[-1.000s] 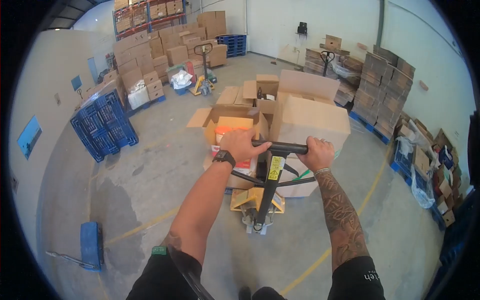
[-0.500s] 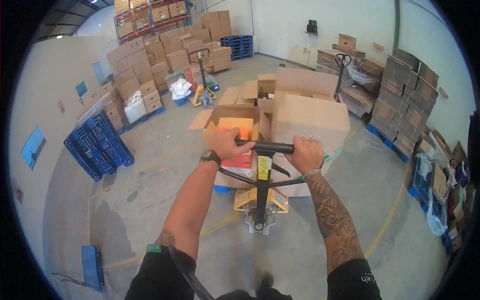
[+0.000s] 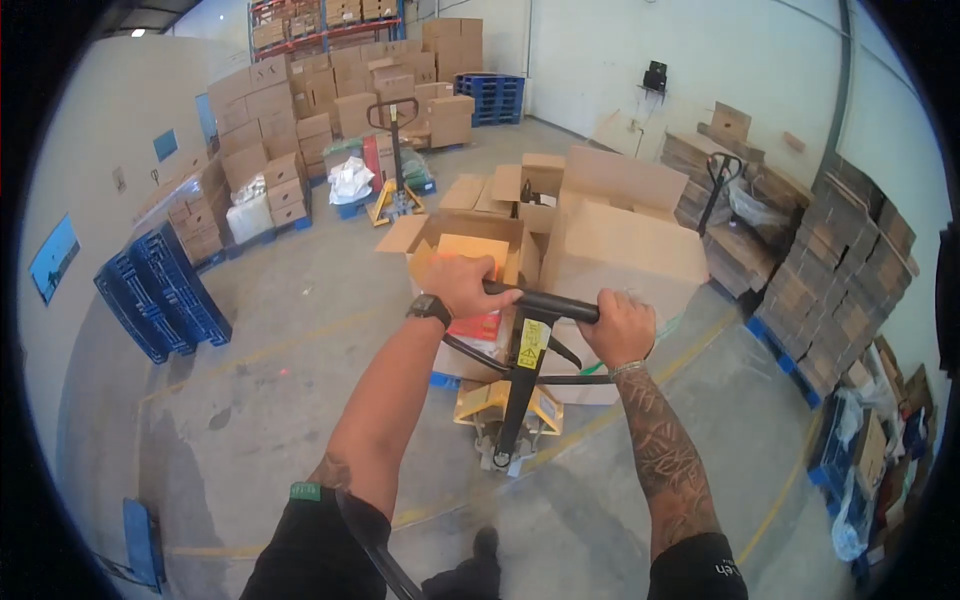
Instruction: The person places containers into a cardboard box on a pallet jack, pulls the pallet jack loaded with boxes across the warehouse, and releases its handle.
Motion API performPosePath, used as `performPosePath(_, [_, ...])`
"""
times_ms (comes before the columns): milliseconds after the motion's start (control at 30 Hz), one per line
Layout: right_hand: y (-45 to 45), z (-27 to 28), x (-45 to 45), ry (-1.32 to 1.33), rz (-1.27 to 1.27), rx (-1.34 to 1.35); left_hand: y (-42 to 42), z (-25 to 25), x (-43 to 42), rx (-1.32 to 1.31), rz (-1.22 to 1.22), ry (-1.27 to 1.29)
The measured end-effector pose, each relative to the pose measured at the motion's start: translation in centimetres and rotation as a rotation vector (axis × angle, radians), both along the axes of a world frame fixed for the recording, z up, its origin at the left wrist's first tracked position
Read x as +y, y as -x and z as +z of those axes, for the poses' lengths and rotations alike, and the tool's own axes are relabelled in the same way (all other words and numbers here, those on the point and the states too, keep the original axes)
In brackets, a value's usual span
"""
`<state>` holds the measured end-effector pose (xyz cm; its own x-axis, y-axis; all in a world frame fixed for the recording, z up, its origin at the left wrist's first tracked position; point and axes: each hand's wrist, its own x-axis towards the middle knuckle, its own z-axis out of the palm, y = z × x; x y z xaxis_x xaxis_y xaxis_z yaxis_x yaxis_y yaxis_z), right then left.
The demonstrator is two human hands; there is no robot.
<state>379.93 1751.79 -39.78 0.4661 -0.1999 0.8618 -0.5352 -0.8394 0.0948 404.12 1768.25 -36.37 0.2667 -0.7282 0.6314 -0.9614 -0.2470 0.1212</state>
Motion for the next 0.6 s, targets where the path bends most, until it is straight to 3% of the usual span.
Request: performPosePath(600, [-14.1,2.0,-28.9,-0.066,-0.039,0.003,-13.8,2.0,-29.4,0.038,-0.016,-0.027])
